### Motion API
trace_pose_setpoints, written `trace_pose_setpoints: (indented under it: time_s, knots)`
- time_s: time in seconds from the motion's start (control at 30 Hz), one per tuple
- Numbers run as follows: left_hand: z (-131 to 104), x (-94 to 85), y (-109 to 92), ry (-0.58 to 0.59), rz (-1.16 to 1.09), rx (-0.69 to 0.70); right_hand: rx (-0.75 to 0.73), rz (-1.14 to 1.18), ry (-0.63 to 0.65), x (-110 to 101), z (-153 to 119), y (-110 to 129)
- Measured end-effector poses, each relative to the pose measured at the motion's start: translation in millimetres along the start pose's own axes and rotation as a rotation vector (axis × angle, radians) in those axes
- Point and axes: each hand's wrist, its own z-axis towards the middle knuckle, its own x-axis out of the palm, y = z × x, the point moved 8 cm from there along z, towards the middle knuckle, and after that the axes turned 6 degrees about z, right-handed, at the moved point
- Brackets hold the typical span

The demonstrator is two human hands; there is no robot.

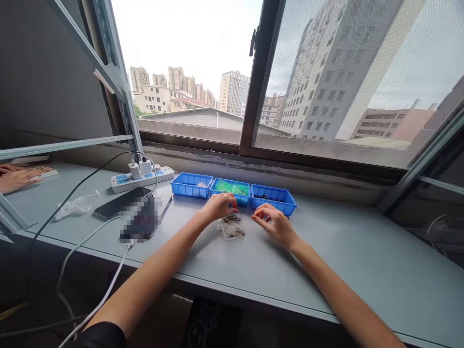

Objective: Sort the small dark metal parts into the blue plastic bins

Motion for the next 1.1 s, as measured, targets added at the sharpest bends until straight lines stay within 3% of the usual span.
trace_pose_setpoints:
  time_s: [0.23, 0.57, 0.8, 1.1]
  knots:
    - [-4, -2.0, 4, -0.052, -0.07, 0.007, -0.041, -0.008, 0.147, 15, -1, 10]
    - [-6, -0.4, 10, -0.138, -0.135, 0.016, -0.066, 0.036, 0.247, 26, -3, 26]
    - [-4, 5.4, -10, -0.095, -0.194, 0.062, -0.085, 0.0, 0.256, 29, -4, 23]
    - [-1, 3.8, -22, -0.06, -0.341, -0.016, -0.09, 0.011, 0.218, 30, -5, 19]
